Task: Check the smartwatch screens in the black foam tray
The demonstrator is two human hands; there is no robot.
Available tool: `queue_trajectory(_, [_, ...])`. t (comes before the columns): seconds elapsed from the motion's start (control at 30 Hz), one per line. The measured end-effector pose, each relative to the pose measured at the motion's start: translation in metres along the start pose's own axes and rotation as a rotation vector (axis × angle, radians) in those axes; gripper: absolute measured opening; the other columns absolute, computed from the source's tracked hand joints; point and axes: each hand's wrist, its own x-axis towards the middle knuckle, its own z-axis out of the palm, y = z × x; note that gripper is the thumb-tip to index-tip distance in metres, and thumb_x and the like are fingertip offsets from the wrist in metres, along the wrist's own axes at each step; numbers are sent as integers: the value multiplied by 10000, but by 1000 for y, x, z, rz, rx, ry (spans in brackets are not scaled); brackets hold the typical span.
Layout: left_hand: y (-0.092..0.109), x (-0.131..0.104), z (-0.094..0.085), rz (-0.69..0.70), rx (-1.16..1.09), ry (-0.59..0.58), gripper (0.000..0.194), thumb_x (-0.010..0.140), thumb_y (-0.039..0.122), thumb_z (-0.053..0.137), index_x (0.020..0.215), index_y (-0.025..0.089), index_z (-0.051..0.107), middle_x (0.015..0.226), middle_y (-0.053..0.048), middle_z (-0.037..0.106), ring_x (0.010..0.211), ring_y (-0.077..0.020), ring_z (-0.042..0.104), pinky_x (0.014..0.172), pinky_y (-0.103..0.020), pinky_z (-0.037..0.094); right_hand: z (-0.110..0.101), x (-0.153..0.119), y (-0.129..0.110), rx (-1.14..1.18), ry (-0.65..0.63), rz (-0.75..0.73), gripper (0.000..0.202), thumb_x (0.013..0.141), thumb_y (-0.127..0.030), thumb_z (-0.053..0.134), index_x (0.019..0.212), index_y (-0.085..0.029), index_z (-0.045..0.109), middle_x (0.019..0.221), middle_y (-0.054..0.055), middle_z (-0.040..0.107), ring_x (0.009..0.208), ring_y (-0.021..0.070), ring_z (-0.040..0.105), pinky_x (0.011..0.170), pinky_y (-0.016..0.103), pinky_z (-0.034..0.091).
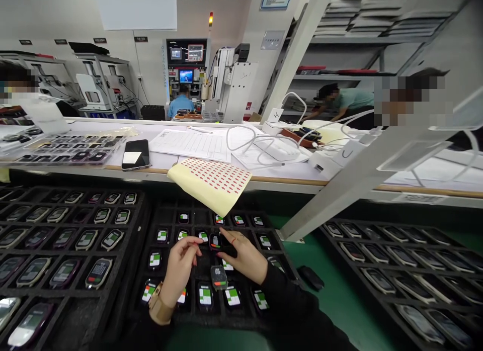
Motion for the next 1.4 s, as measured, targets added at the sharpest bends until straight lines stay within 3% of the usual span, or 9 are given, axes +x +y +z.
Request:
queue_trajectory(0.23, [3,0,-5,19,-41,64,339,764,418,548,910,127,642,664,10,544,529,-72,445,502,-202,346,13,9,3,30,-24,-91,679,796,-128,741,1394,-114,418,1213,152,598,1110,296,578,1053,620,394])
queue_trajectory(0.47, [6,1,-12,47,-36,110,278,803,396,522,897,158,630,670,19,528,544,-78,433,518,-211,351,5,10,-5,60,-76,-126,769,833,-139,723,1461,-250,294,1308,105,554,1216,285,514,1075,675,316])
queue_trajectory(0.57, [5,3,-14,52,17,91,285,817,393,506,922,167,644,706,2,552,575,-100,462,550,-240,377,-4,7,-8,54,-24,-109,648,921,-219,644,1467,-265,298,1359,106,520,1284,301,456,1059,687,329])
queue_trajectory(0.7, [3,0,-12,158,257,104,240,841,324,527,998,207,665,981,-46,620,908,-179,558,818,-326,439,-18,-5,-22,67,66,-100,466,990,-272,541,1430,-269,387,1320,90,555,1243,278,502,1070,644,358])
queue_trajectory(0.83, [-3,-5,-11,316,696,141,336,887,265,497,1219,260,551,1221,-48,536,1212,-218,447,1079,-431,347,-22,-23,-40,145,180,-118,410,984,-190,537,1382,-256,462,1238,68,602,1177,229,551,1114,565,351])
queue_trajectory(1.1, [-18,-3,-9,292,979,69,468,892,214,527,1350,231,433,1324,-64,517,1244,-248,453,1080,-472,393,-24,-41,-45,249,405,-77,311,943,-34,513,1177,-212,613,1045,50,657,987,195,613,1037,500,422])
queue_trajectory(1.4, [-16,-1,-9,198,1010,-10,455,915,247,516,1361,191,452,1353,-81,500,1277,-261,452,1109,-466,413,-34,-46,-51,271,411,-49,280,954,-35,503,1154,-193,620,959,47,660,918,170,612,992,435,452])
